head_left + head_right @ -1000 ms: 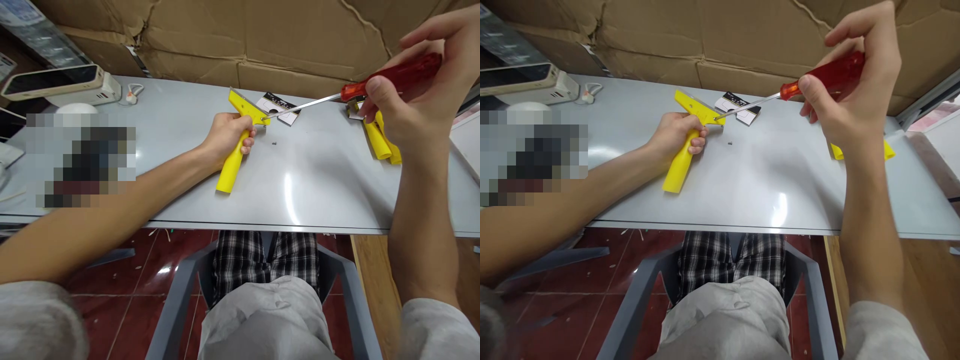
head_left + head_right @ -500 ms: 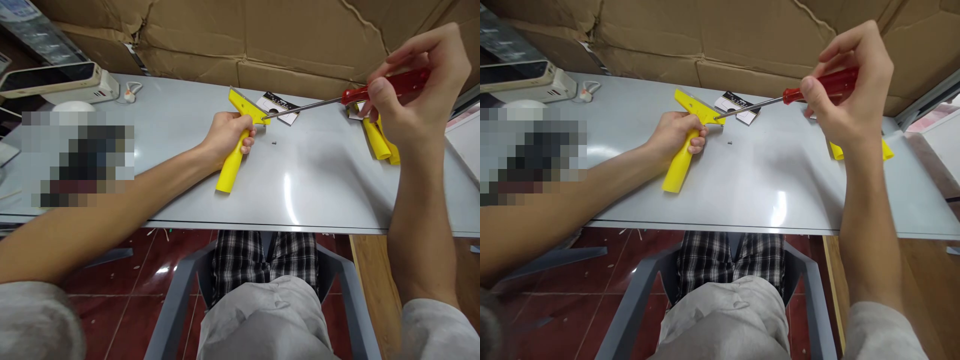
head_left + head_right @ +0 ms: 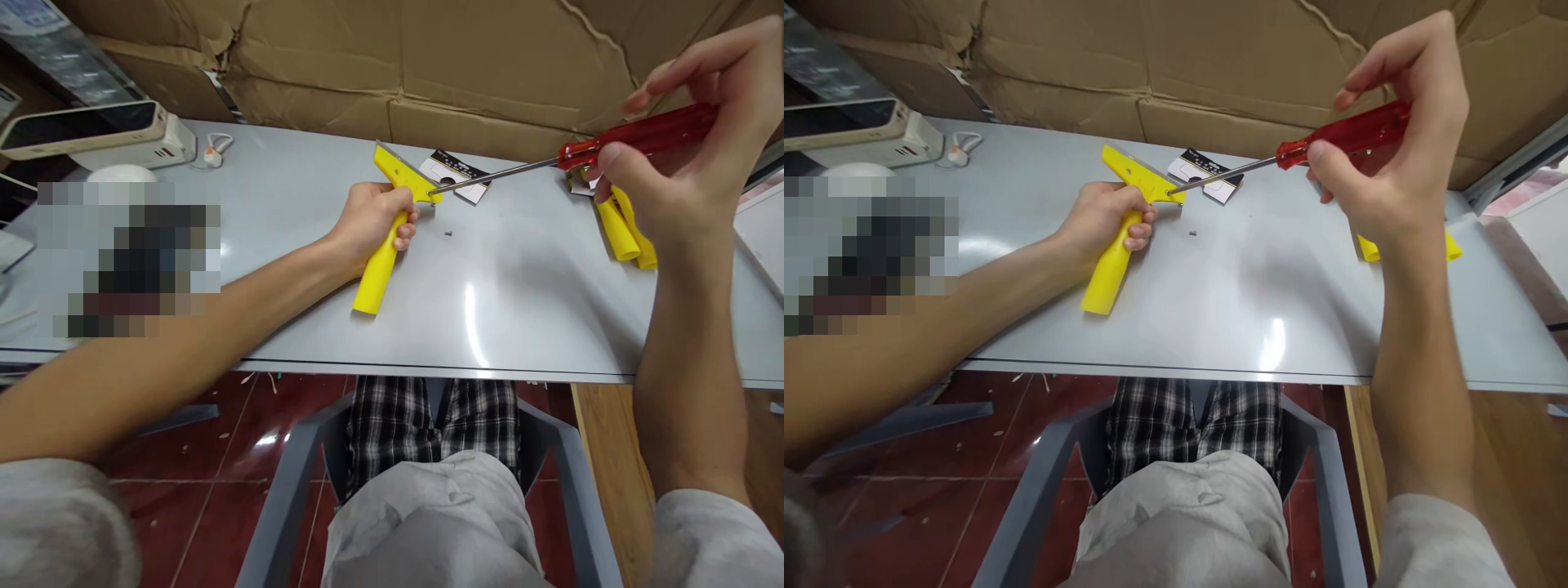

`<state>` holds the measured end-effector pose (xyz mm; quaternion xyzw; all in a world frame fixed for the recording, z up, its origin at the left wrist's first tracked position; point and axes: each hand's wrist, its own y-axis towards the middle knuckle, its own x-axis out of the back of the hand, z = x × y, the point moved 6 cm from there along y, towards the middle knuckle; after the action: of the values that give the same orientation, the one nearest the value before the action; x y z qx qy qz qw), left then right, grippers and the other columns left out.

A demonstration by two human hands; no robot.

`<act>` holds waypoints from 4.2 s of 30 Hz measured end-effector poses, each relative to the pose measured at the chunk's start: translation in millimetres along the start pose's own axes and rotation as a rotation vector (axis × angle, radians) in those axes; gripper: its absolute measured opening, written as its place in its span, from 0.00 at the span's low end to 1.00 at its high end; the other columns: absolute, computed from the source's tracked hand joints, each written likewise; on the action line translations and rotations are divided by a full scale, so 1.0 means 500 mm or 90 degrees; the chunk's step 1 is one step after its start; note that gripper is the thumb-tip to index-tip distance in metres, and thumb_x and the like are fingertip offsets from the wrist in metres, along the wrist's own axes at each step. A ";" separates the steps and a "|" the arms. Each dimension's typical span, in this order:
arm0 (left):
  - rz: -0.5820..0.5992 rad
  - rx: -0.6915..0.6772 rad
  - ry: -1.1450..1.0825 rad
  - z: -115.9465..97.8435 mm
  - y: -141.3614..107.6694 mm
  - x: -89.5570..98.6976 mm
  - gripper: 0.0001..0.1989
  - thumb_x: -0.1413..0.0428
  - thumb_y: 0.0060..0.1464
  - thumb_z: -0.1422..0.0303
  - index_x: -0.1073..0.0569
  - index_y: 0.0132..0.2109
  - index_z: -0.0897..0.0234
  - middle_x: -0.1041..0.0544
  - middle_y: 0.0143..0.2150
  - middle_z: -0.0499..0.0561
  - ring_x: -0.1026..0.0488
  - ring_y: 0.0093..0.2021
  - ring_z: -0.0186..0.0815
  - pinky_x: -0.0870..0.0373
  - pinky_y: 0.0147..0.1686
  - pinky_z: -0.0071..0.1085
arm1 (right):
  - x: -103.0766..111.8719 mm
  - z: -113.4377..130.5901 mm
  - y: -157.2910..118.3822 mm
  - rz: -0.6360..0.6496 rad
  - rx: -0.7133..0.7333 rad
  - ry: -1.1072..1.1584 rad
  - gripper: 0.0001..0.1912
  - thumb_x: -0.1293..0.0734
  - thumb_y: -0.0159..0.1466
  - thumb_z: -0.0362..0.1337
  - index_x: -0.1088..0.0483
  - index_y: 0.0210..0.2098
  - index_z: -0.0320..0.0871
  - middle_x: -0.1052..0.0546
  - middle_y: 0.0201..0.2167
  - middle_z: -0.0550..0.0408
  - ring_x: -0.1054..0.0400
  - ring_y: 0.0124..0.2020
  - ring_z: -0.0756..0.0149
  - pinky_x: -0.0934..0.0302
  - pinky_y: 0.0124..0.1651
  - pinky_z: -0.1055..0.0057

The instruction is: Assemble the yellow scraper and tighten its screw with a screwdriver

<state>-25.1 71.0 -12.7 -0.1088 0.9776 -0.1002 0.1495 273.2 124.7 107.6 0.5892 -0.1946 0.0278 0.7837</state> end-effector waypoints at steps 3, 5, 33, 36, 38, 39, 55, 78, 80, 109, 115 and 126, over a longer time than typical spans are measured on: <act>0.000 0.000 -0.001 0.001 0.000 -0.001 0.13 0.38 0.54 0.80 0.33 0.34 0.60 0.27 0.25 0.45 0.38 0.17 0.23 0.46 0.13 0.19 | -0.003 -0.007 0.006 -0.014 0.040 0.052 0.30 0.18 0.58 0.64 0.16 0.52 0.55 0.24 0.45 0.55 0.28 0.34 0.68 0.34 0.28 0.68; -0.001 -0.002 0.000 0.000 0.000 -0.001 0.12 0.38 0.54 0.80 0.33 0.34 0.61 0.27 0.25 0.45 0.38 0.17 0.23 0.46 0.14 0.20 | 0.001 -0.010 0.006 -0.088 0.086 0.080 0.32 0.18 0.56 0.65 0.15 0.52 0.56 0.24 0.43 0.57 0.31 0.29 0.73 0.39 0.24 0.71; 0.002 -0.009 0.019 0.001 0.000 0.000 0.12 0.39 0.52 0.80 0.34 0.32 0.60 0.29 0.25 0.45 0.38 0.18 0.23 0.46 0.15 0.20 | -0.010 0.010 -0.004 -0.032 -0.011 0.007 0.22 0.19 0.66 0.59 0.21 0.40 0.48 0.29 0.30 0.62 0.30 0.22 0.75 0.49 0.18 0.76; 0.000 -0.009 0.020 0.001 0.000 0.001 0.12 0.39 0.51 0.80 0.34 0.32 0.60 0.29 0.25 0.45 0.38 0.18 0.23 0.46 0.15 0.20 | -0.013 0.004 -0.004 -0.012 -0.028 -0.001 0.22 0.21 0.67 0.59 0.23 0.40 0.49 0.28 0.34 0.59 0.28 0.26 0.71 0.45 0.21 0.72; -0.003 -0.006 0.015 0.001 0.000 0.001 0.12 0.39 0.51 0.80 0.34 0.32 0.60 0.29 0.25 0.45 0.38 0.18 0.23 0.45 0.14 0.20 | -0.013 -0.002 -0.002 -0.035 -0.030 0.017 0.24 0.19 0.60 0.62 0.23 0.41 0.52 0.27 0.38 0.56 0.27 0.32 0.66 0.39 0.27 0.66; -0.004 -0.003 0.013 0.001 0.000 0.001 0.13 0.39 0.51 0.80 0.34 0.32 0.60 0.29 0.25 0.45 0.38 0.17 0.23 0.45 0.14 0.20 | -0.014 -0.005 -0.001 -0.044 -0.029 0.023 0.26 0.17 0.56 0.62 0.23 0.41 0.53 0.26 0.40 0.55 0.28 0.35 0.63 0.36 0.30 0.63; 0.003 0.004 0.012 0.003 0.003 0.004 0.14 0.39 0.52 0.80 0.35 0.32 0.59 0.28 0.24 0.45 0.37 0.18 0.24 0.44 0.14 0.20 | -0.020 -0.016 -0.007 -0.115 -0.001 0.016 0.25 0.23 0.65 0.62 0.28 0.33 0.48 0.31 0.25 0.60 0.35 0.14 0.72 0.61 0.15 0.68; 0.003 -0.005 0.019 0.003 0.007 0.005 0.12 0.40 0.51 0.81 0.33 0.31 0.60 0.28 0.24 0.45 0.37 0.18 0.24 0.44 0.14 0.21 | -0.015 0.000 -0.002 -0.112 0.041 0.055 0.34 0.22 0.58 0.73 0.18 0.47 0.53 0.26 0.42 0.54 0.34 0.31 0.70 0.44 0.24 0.69; 0.002 -0.002 0.017 0.004 0.008 0.006 0.13 0.39 0.51 0.80 0.34 0.32 0.60 0.28 0.24 0.45 0.37 0.17 0.24 0.44 0.14 0.21 | -0.022 0.011 -0.002 -0.094 0.024 0.048 0.29 0.20 0.61 0.68 0.18 0.46 0.52 0.27 0.38 0.56 0.33 0.29 0.71 0.47 0.20 0.75; 0.010 0.002 0.007 0.001 0.008 0.003 0.12 0.39 0.49 0.80 0.34 0.34 0.59 0.28 0.25 0.45 0.37 0.18 0.24 0.45 0.14 0.20 | -0.020 0.013 -0.001 -0.040 -0.013 0.072 0.31 0.20 0.58 0.68 0.25 0.43 0.51 0.29 0.40 0.56 0.33 0.27 0.71 0.36 0.16 0.71; 0.011 -0.001 0.003 0.001 0.005 0.000 0.11 0.41 0.50 0.80 0.33 0.34 0.60 0.29 0.25 0.46 0.38 0.18 0.24 0.45 0.15 0.20 | -0.011 -0.007 -0.012 -0.045 -0.035 0.028 0.19 0.21 0.66 0.53 0.25 0.40 0.45 0.29 0.38 0.58 0.33 0.20 0.79 0.53 0.14 0.74; 0.001 -0.002 0.000 0.003 0.009 0.003 0.11 0.40 0.50 0.80 0.33 0.34 0.61 0.28 0.26 0.46 0.38 0.18 0.23 0.46 0.14 0.20 | -0.004 0.009 -0.006 -0.018 -0.041 0.010 0.21 0.19 0.64 0.57 0.19 0.49 0.54 0.23 0.46 0.57 0.34 0.34 0.71 0.42 0.34 0.65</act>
<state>-26.8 74.5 -15.6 -0.1080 0.9779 -0.0982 0.1497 270.8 119.8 105.0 0.5663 -0.1806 0.0151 0.8040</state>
